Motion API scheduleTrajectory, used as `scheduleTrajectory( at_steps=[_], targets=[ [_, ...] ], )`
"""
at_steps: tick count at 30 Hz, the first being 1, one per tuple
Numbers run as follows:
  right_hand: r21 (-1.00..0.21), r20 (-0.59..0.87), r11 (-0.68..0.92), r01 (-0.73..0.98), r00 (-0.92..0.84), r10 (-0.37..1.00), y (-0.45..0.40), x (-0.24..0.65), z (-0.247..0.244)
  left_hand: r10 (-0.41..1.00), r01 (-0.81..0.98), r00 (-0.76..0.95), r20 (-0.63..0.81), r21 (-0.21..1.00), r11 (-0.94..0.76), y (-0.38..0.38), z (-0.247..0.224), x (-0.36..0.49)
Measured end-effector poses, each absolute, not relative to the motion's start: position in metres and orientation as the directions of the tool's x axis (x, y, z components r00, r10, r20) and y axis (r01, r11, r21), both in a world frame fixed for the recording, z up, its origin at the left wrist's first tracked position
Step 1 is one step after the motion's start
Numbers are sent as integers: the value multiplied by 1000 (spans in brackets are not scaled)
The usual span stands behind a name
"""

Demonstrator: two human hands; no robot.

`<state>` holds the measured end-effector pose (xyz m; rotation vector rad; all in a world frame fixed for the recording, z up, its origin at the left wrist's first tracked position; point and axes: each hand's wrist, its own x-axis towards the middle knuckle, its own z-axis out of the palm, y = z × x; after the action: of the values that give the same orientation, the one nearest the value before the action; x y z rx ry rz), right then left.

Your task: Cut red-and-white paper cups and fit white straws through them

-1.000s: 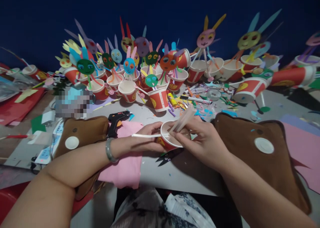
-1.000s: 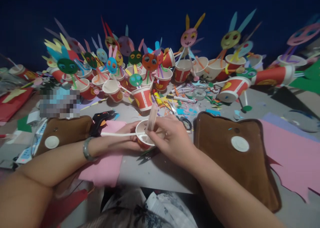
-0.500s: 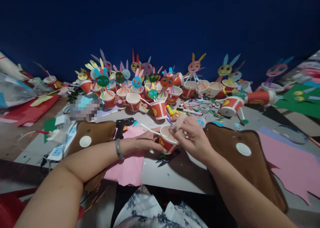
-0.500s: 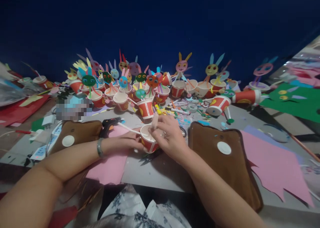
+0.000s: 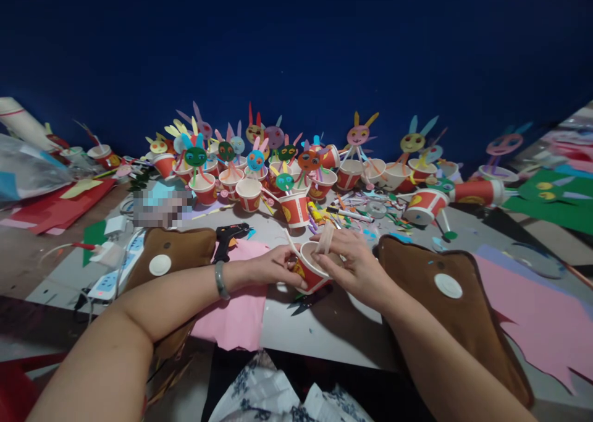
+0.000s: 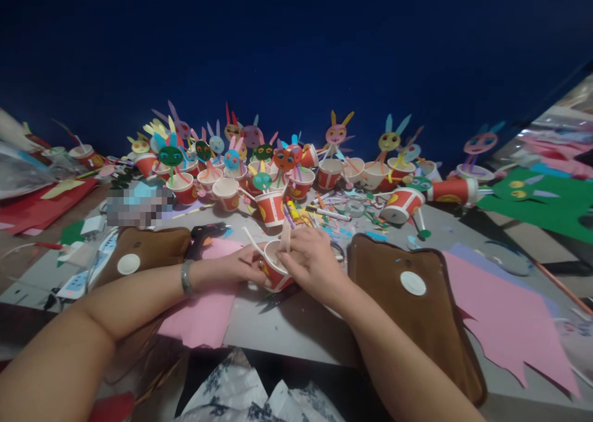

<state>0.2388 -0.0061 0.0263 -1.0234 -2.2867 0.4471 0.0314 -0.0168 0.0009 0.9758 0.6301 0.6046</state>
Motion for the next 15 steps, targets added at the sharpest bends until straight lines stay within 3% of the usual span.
scheduleTrajectory(
  at_steps=[6,11,15],
  targets=[
    [-520,297,664,536,-615,730,-8,241,32,685,-138,707,-176,916,377,-14,-7,31],
    [-516,399,702,490,-588,704,-10,235,31,728,-106,681,-80,973,207,-14,-8,33],
    [-521,541,714,468,-466,700,-14,234,26,723,-49,683,-106,980,190,-16,5,29]
  ],
)
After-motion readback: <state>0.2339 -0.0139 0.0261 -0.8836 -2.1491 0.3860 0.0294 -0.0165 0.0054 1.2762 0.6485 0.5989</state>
